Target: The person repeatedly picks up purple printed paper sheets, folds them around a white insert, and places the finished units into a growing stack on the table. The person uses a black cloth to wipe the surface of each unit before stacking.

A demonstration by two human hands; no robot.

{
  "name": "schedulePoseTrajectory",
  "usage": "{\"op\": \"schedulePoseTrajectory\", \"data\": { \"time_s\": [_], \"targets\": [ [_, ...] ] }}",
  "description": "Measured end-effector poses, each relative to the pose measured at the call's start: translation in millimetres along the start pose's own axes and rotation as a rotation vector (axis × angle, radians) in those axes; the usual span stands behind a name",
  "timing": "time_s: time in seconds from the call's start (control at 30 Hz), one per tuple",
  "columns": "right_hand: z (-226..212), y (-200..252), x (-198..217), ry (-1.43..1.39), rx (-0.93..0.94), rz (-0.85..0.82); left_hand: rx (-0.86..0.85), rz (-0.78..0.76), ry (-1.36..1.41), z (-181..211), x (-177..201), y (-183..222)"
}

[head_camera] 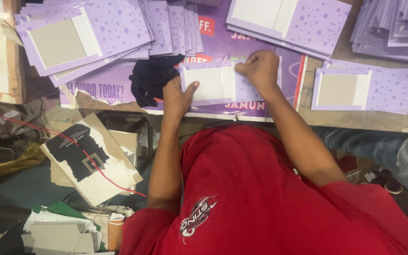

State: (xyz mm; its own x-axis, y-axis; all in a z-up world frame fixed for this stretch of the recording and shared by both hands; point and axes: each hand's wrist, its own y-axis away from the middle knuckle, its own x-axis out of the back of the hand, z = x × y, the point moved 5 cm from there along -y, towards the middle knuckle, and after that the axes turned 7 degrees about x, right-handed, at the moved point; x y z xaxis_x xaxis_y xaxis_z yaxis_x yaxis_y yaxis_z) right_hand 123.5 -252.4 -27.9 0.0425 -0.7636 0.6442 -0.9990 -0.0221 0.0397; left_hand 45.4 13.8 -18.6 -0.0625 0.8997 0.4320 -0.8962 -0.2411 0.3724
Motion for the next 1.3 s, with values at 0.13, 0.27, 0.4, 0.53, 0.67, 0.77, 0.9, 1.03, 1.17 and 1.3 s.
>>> {"op": "schedulePoseTrajectory", "data": {
  "time_s": [0.13,0.27,0.4,0.53,0.67,0.77,0.9,1.03,1.17,1.3],
  "targets": [
    [0,-6,2,0.025,-0.053,0.037,-0.051,0.016,0.012,-3,-1,1],
    [5,-8,-4,0.103,-0.101,0.115,-0.118,0.012,0.077,1,-2,2],
    [11,-8,-10,0.084,-0.057,0.107,-0.093,0.012,0.179,10,1,17],
    [6,10,29,-0.041,0.213,0.286,-0.101,0.108,0.153,45,10,29],
    [5,56,55,0.271,0.296,0.312,-0.240,0.112,0.053,84,8,56],
    [23,68,46,-0.031,0.074,0.145,-0.495,0.098,-0.073,127,-17,84],
    [51,59,36,-0.043,-0.015,0.065,-0.442,-0.118,0.036,166,-73,92],
    [72,47,29,-0.032,0.008,0.045,-0.389,-0.016,-0.301,178,-109,73],
    [62,49,31,-0.044,-0.055,0.004,-0.339,-0.058,-0.283,166,-99,53],
    [7,54,46,-0.290,-0.059,-0.072,-0.283,-0.169,-0.078,123,-34,39]
  ]
}}
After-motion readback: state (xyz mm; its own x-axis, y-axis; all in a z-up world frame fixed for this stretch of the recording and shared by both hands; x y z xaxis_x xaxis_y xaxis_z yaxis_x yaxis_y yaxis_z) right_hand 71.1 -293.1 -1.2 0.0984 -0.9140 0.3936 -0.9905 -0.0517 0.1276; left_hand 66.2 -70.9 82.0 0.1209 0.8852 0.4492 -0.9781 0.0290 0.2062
